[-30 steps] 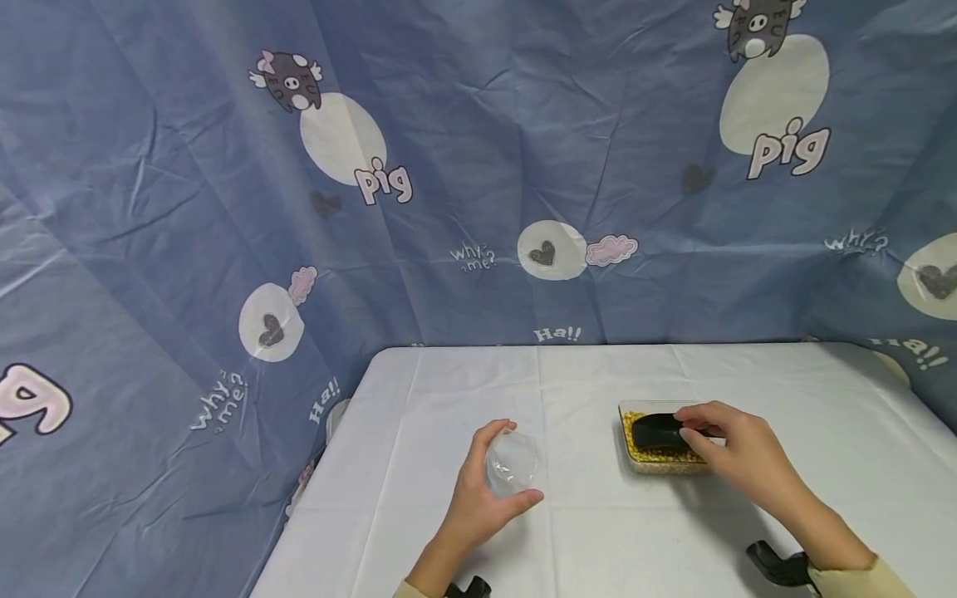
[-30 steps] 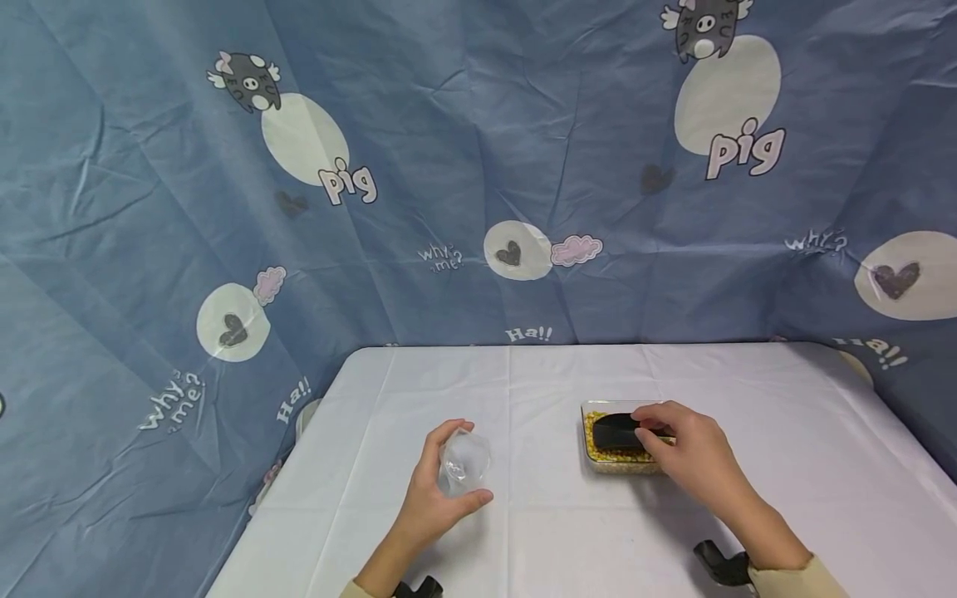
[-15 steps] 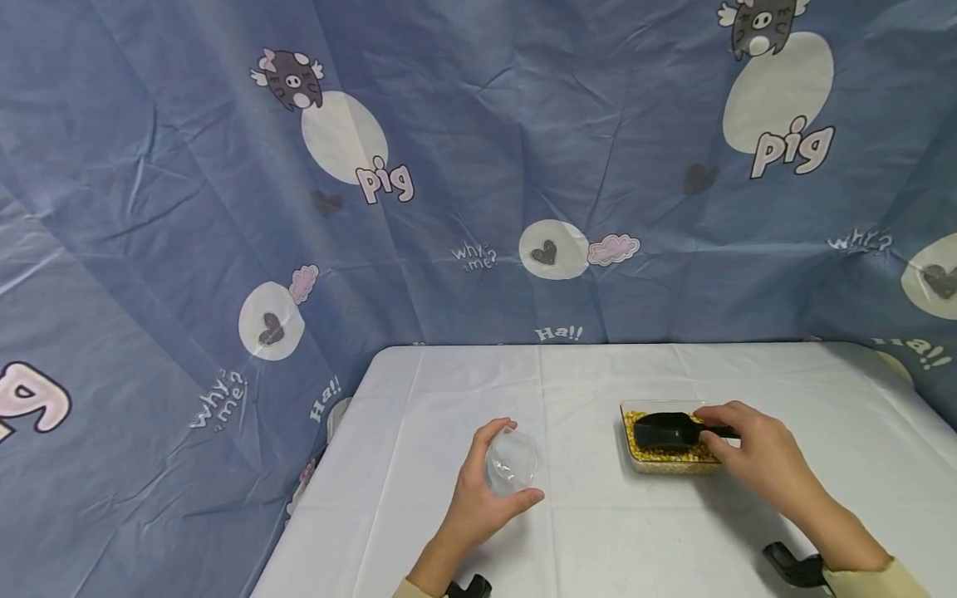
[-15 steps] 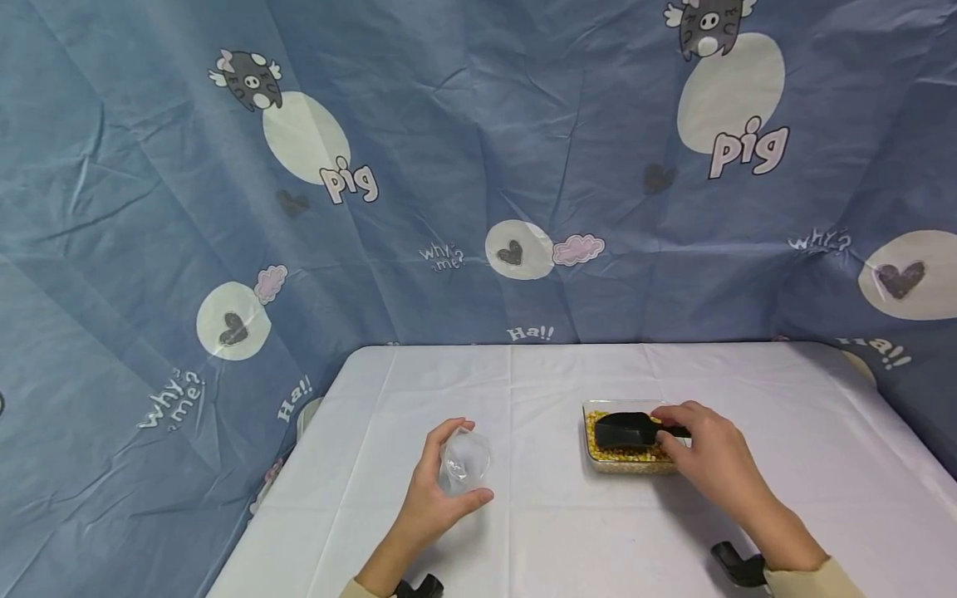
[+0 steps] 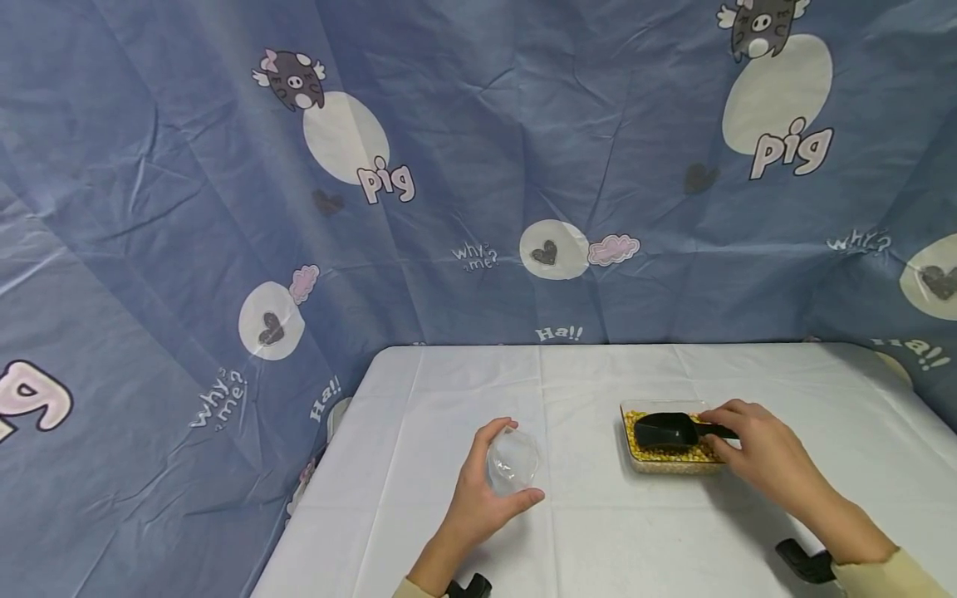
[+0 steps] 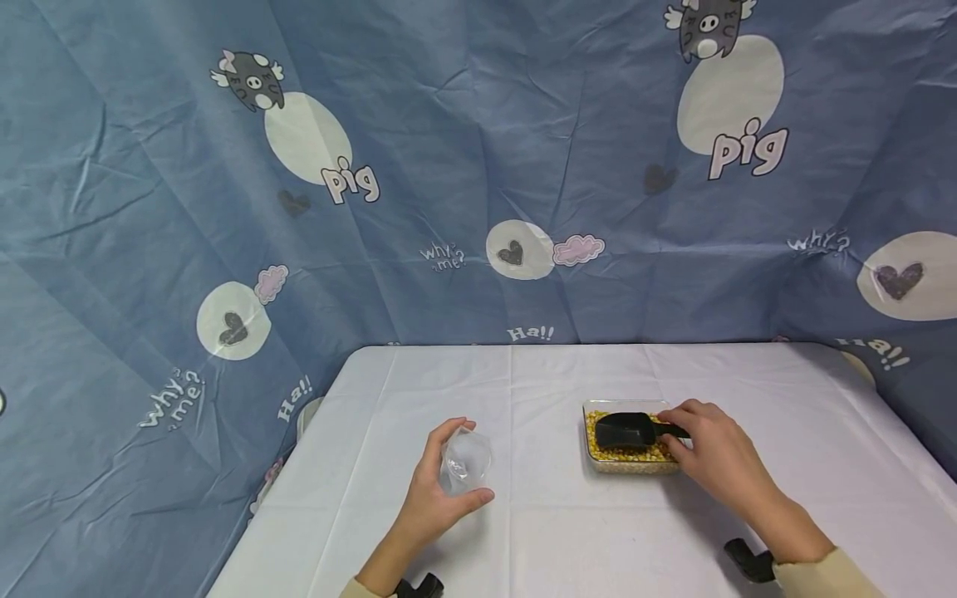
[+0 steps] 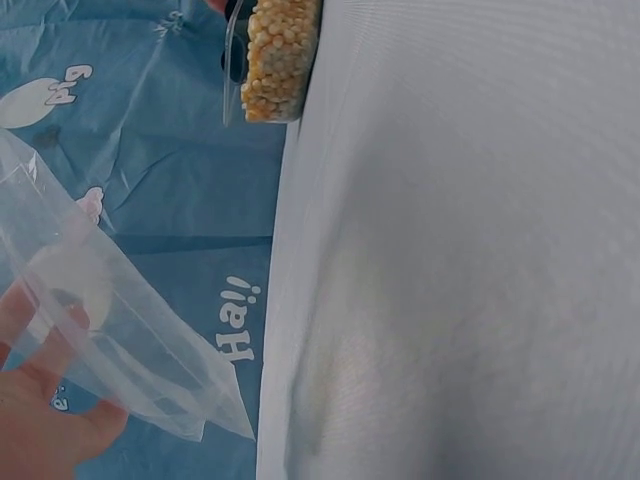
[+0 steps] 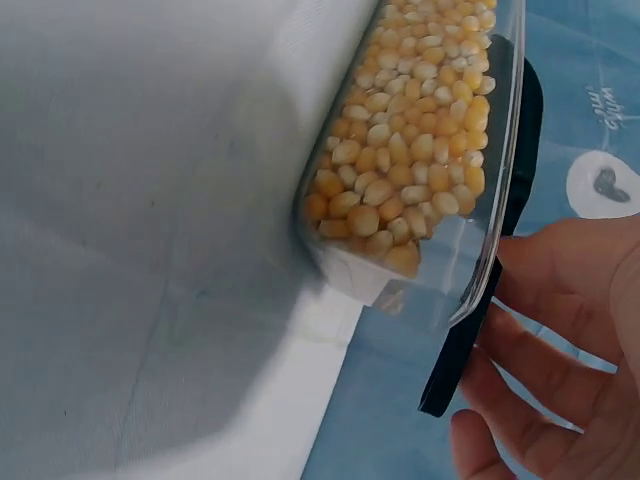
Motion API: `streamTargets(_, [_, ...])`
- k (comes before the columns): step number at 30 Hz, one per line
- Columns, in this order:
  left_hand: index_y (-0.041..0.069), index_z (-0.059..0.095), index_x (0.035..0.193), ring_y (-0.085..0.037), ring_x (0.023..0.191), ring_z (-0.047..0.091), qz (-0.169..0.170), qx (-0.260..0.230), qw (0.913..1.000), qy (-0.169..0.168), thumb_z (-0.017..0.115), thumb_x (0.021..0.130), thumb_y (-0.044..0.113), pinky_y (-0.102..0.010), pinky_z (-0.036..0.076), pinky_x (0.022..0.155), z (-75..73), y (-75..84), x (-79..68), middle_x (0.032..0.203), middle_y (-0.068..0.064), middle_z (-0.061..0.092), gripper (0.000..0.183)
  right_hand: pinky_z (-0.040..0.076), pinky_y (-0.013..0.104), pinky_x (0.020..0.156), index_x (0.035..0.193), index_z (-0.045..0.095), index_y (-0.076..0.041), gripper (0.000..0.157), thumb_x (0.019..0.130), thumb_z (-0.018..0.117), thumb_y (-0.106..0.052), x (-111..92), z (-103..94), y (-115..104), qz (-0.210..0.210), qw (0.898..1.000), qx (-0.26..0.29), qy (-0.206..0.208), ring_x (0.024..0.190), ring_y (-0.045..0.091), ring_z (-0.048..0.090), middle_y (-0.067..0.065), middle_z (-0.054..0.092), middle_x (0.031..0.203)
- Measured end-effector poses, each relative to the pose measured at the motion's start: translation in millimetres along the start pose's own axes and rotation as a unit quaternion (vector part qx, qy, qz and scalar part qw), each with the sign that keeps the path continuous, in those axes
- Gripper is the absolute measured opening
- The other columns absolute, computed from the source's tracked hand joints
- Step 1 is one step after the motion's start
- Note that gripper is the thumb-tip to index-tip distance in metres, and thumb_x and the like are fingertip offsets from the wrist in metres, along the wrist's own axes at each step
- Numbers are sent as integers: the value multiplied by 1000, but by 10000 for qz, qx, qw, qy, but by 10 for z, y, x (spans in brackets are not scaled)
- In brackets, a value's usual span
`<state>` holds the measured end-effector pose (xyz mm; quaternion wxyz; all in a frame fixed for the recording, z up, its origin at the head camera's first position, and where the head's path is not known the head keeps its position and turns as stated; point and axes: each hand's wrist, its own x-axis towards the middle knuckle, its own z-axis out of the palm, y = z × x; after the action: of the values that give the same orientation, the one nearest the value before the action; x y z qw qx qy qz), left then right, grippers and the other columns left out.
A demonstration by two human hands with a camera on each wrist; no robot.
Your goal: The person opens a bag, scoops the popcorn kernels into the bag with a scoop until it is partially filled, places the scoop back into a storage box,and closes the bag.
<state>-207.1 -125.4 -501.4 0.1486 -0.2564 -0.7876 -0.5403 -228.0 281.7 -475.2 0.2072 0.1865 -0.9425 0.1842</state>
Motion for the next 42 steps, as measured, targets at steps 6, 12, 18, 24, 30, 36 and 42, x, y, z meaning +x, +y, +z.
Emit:
streamTargets(6, [27,36,151,-21,125,53,2,56,10000,-12,93,72,32,-44,44,98,-6,-2,0,144,4,51,98,52,45,67,108,77,-9,31,78,85,-11,16,38,36,-366,9992,-174,30,86,26,64,2,70,98])
streamTargets(12, [26,35,152,-22,123,54,26,26,10000,-19,92,73,35,-43,46,96,-4,-14,-8,142,-1,52,98,50,46,65,108,77,-8,31,79,86,-14,31,43,67,-473,9986,-201,-105,85,26,63,3,70,98])
streamTargets(18, [25,35,152,-23,120,55,-60,38,10000,4,92,73,32,-42,46,95,8,6,-8,140,-4,54,98,48,40,61,102,78,-12,31,73,90,-13,28,31,83,-705,9972,-261,-46,80,21,63,-4,69,92])
streamTargets(24, [13,37,150,-32,118,56,-16,-32,10000,61,93,71,17,-42,46,94,-8,158,5,137,-15,55,97,44,31,56,97,77,-15,29,71,91,-12,35,-13,69,-930,9953,-257,-69,70,8,59,-8,67,88])
streamTargets(30, [18,32,155,-25,123,54,-10,133,9999,-3,92,73,26,-42,48,95,13,4,-12,139,-5,55,102,40,23,50,95,76,-13,28,71,90,-9,49,-68,39,-1048,9945,-75,-13,60,-7,46,-10,63,85])
streamTargets(36, [27,31,156,-22,127,52,-214,70,9997,-56,92,74,29,-46,44,99,15,-43,-24,140,4,53,103,42,24,51,95,76,-12,30,69,91,-7,54,-135,34,-1178,9929,-163,34,62,-2,51,-9,63,84])
streamTargets(42, [21,34,155,-29,123,55,-85,99,9999,19,93,71,28,-44,45,98,11,-41,-14,137,0,54,103,45,27,54,93,76,-14,34,64,92,-6,75,-204,75,-1442,9889,-308,189,66,8,57,-11,63,83])
